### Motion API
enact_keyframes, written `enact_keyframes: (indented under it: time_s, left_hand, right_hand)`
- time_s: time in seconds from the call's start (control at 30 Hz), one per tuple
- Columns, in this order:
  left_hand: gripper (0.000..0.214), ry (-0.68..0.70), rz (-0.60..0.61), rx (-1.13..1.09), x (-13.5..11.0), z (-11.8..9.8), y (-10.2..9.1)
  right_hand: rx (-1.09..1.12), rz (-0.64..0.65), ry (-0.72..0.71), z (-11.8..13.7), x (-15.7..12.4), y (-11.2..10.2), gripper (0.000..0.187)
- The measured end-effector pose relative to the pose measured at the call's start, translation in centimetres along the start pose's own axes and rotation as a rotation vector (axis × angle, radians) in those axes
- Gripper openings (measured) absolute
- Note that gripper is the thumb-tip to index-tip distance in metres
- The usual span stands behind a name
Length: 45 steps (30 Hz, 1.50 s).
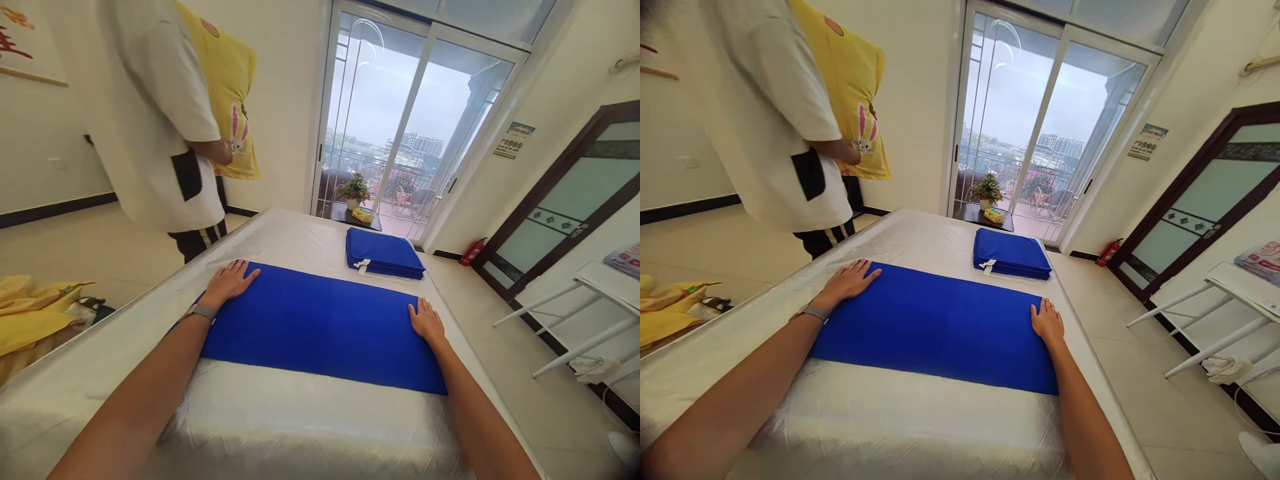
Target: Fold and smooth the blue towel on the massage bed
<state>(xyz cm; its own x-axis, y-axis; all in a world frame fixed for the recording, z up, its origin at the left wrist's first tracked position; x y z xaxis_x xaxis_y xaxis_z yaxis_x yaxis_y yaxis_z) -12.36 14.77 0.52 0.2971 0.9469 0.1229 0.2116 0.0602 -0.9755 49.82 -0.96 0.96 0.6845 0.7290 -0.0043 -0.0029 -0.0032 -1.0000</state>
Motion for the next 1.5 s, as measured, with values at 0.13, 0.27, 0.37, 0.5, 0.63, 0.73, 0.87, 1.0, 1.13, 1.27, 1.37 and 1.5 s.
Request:
enact_keyframes:
  time_s: [0.13, 0.27, 0.37, 0.5, 0.63, 0.73, 0.87, 1.0, 1.13, 1.27, 1.37, 1.5]
  left_hand:
    - [0.095, -0.007, -0.018, -0.021, -0.1, -0.2, -0.1]
    - [0.096, -0.006, -0.038, -0.026, 0.0, -0.1, 0.1]
    - [0.096, -0.001, -0.037, -0.03, 0.1, 0.0, 0.3]
    - [0.095, 0.001, -0.029, -0.032, 0.2, 0.0, 0.3]
    - [0.093, 0.016, -0.045, -0.026, 0.0, -0.2, 0.0]
    - [0.091, 0.022, -0.052, -0.018, 0.0, -0.2, -0.1]
    - [0.091, 0.025, -0.067, -0.017, 0.1, 0.2, 0.2]
    - [0.09, 0.027, -0.072, -0.008, 0.4, 0.9, 0.5]
    - [0.088, 0.024, -0.058, 0.004, 0.6, 1.2, 0.9]
    - [0.086, 0.028, -0.003, 0.036, 0.7, 1.4, 0.7]
    - [0.082, 0.056, 0.072, 0.092, 1.0, 1.4, -0.1]
    - [0.084, 0.075, 0.02, 0.161, 2.0, -1.3, -1.6]
  right_hand:
    - [-0.163, -0.153, -0.029, 3.0, -2.2, -3.0, 0.061]
    - [-0.085, -0.222, -0.245, 11.7, -7.4, -4.8, 0.059]
    - [0.04, -0.114, -0.398, 19.0, -11.4, -4.0, 0.063]
    - [0.141, 0.049, -0.482, 24.6, -14.0, -1.8, 0.072]
    - [0.146, 0.143, -0.445, 23.8, -12.6, 0.0, 0.078]
    - [0.128, 0.133, -0.384, 20.1, -9.8, 0.4, 0.078]
    - [0.093, 0.11, -0.248, 12.3, -5.0, 0.4, 0.073]
    - [0.076, 0.076, -0.082, 4.6, -1.2, 0.6, 0.072]
    - [0.092, 0.061, -0.028, 2.0, -0.2, 0.9, 0.074]
    - [0.121, 0.044, -0.029, 2.3, -0.5, 0.8, 0.074]
    - [0.147, 0.032, -0.034, 2.5, -0.7, 0.6, 0.073]
    - [0.185, 0.024, -0.034, 2.5, -0.9, 0.4, 0.073]
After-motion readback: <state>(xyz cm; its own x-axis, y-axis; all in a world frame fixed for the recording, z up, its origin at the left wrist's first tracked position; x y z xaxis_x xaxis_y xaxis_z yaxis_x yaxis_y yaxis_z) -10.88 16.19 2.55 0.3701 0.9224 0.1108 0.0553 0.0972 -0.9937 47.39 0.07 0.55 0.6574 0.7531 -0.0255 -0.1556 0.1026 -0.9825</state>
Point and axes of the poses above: each hand's wrist, its own x-axis towards the middle knuckle, its own y-axis out of the palm, z = x × y, the point moved 9 cm from there along x, towards the middle knuckle, and after that the axes turned 15 degrees about y, right-handed, at the moved point
